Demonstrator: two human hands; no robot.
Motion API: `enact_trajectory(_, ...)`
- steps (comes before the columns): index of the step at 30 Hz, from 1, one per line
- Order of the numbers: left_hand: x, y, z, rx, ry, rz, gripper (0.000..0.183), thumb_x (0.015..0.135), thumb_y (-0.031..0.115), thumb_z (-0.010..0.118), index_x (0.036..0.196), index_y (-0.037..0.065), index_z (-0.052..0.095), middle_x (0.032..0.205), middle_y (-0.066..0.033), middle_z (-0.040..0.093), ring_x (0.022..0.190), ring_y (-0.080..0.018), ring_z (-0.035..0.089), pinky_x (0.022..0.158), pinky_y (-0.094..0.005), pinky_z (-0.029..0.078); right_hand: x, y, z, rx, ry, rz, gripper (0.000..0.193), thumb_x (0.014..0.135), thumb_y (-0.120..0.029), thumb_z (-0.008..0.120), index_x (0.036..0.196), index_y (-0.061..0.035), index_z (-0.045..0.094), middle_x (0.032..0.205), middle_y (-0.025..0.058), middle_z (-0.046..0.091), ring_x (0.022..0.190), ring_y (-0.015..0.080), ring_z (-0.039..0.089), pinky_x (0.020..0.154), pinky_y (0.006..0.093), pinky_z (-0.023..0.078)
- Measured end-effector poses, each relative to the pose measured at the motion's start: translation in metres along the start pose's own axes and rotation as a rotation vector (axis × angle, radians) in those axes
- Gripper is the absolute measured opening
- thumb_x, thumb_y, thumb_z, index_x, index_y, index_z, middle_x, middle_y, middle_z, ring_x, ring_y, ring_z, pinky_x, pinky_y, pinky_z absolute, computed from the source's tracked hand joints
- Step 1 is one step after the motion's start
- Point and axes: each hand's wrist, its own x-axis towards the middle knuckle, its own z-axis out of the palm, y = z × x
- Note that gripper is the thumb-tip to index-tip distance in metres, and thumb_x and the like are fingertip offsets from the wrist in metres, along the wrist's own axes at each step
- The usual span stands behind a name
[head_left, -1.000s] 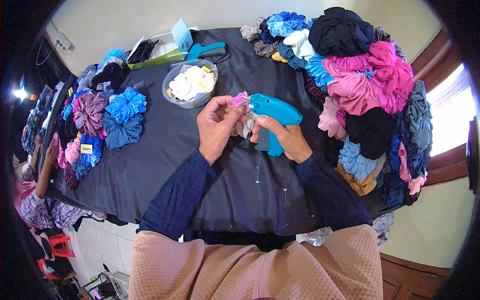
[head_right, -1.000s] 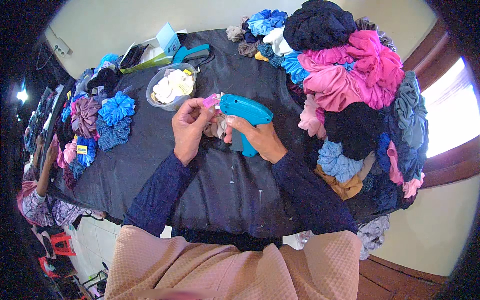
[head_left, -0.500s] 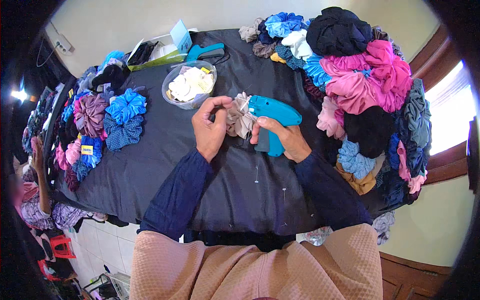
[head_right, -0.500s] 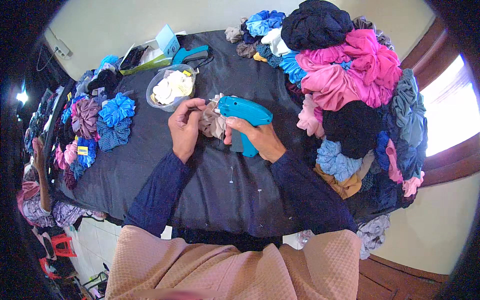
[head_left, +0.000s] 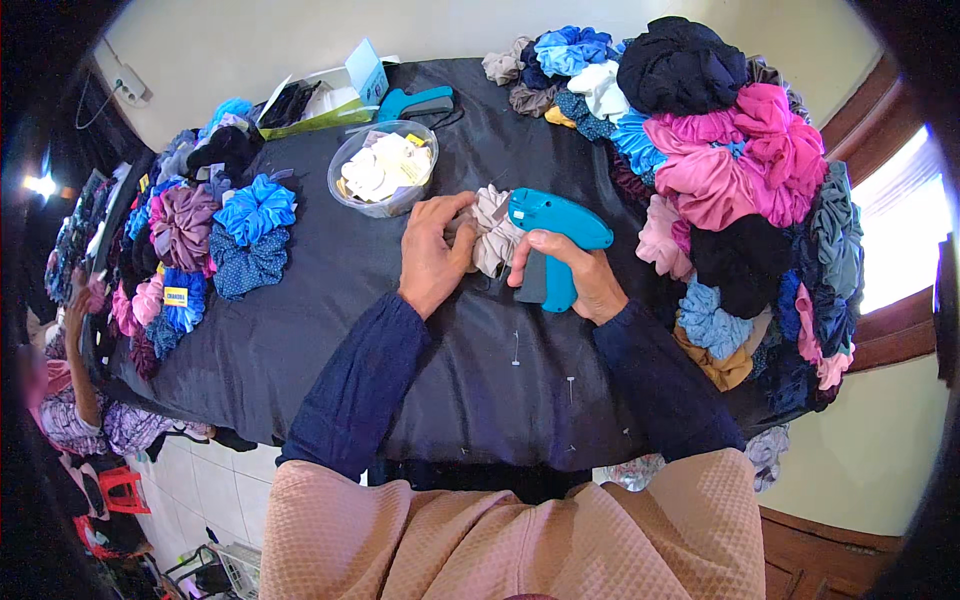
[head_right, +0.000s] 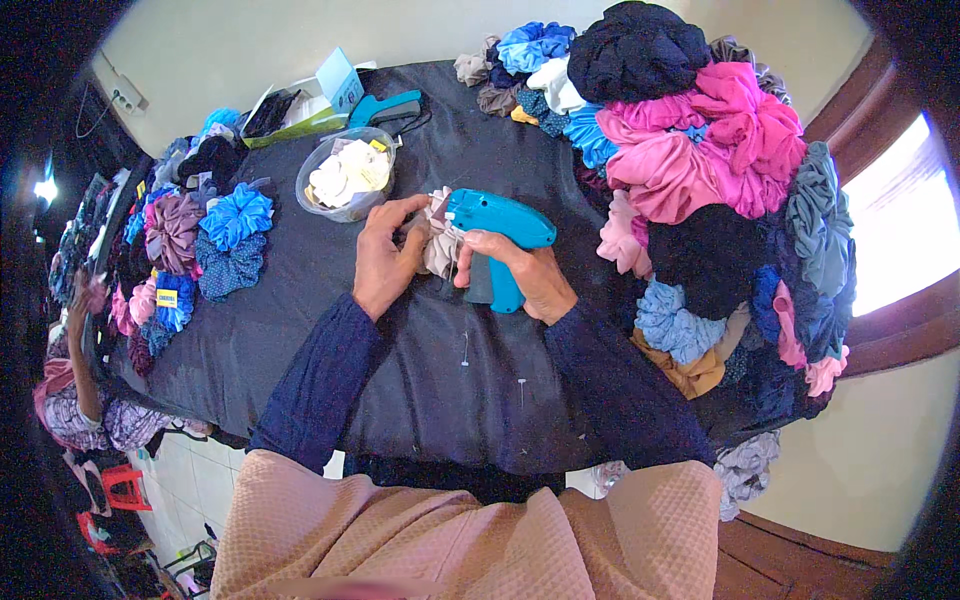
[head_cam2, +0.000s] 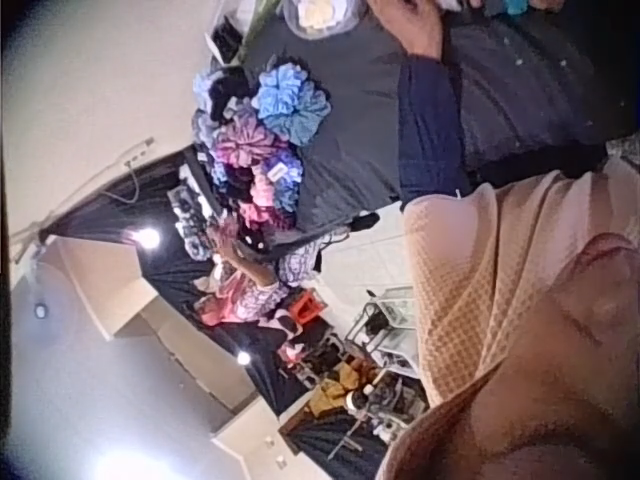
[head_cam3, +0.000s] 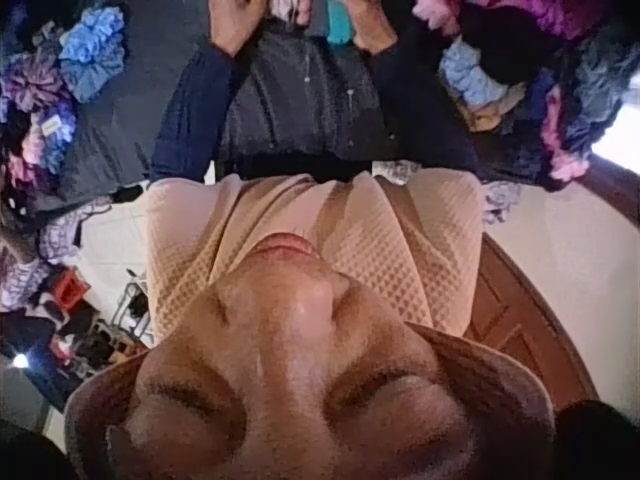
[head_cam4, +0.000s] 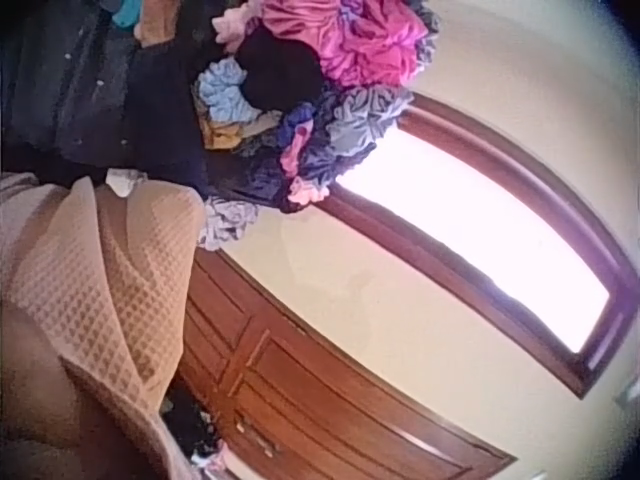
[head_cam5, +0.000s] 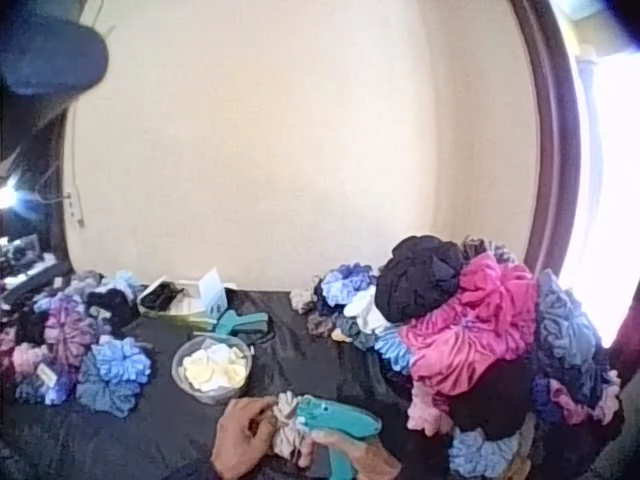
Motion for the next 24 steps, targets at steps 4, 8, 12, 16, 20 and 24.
enact_trajectory(4,-0.001,0.0,0.0,0.003,-0.019,-0.027,0.029,0.082,0.004,0.064,0.111,0.003,0.066,0.1,-0.0108,0.067,0.095,-0.0244,0.062,0.082,-0.0331,0.048,-0.001,0.002,0.001,0.016,0.01,0.004,0.034,0.089,-0.024,0.061,0.113,0.0,0.058,0.083,0.0102,0.063,0.072,0.0214,0.066,0.069,0.0343,0.055)
enact_trajectory(8,-0.002,0.001,0.002,-0.1,0.001,-0.116,0.02,0.081,0.007,0.066,0.1,0.002,0.067,0.097,-0.0119,0.066,0.089,-0.0275,0.063,0.079,-0.0355,0.05,-0.001,0.002,-0.002,0.013,0.027,0.039,0.033,0.09,-0.024,0.06,0.113,-0.0002,0.058,0.083,0.0103,0.064,0.072,0.0211,0.066,0.069,0.0341,0.055)
enact_trajectory(12,0.0,-0.001,0.002,-0.142,0.049,0.028,0.013,0.082,0.006,0.065,0.094,0.001,0.065,0.095,-0.0119,0.067,0.086,-0.0245,0.065,0.076,-0.032,0.05,0.001,0.003,-0.001,0.014,-0.021,-0.003,0.034,0.089,-0.024,0.061,0.114,0.0001,0.058,0.083,0.0107,0.064,0.072,0.0208,0.066,0.069,0.0341,0.054)
enact_trajectory(16,-0.002,0.005,0.001,-0.199,0.031,-0.121,0.01,0.086,0.006,0.064,0.094,0.001,0.064,0.091,-0.0101,0.068,0.081,-0.0183,0.065,0.074,-0.0289,0.05,0.001,0.0,0.0,-0.005,-0.027,-0.013,0.036,0.089,-0.024,0.061,0.115,0.0008,0.057,0.083,0.0113,0.064,0.072,0.0208,0.065,0.068,0.034,0.054)
enact_trajectory(20,-0.002,0.009,-0.001,-0.278,0.126,-0.179,0.012,0.09,0.01,0.064,0.097,0.0,0.063,0.086,-0.0055,0.067,0.078,-0.0108,0.06,0.072,-0.0262,0.049,-0.001,0.001,0.001,-0.036,-0.025,0.038,0.037,0.089,-0.025,0.061,0.115,0.0011,0.057,0.083,0.0116,0.064,0.072,0.0209,0.065,0.068,0.0338,0.054)
enact_trajectory(24,-0.002,0.014,-0.005,-0.412,0.152,-0.258,0.011,0.093,0.008,0.062,0.101,0.001,0.062,0.091,0.0001,0.063,0.081,-0.0071,0.057,0.073,-0.0227,0.047,-0.002,0.0,0.002,-0.09,-0.064,-0.003,0.037,0.089,-0.025,0.061,0.114,0.0012,0.058,0.083,0.0117,0.065,0.072,0.0207,0.065,0.068,0.0336,0.054)
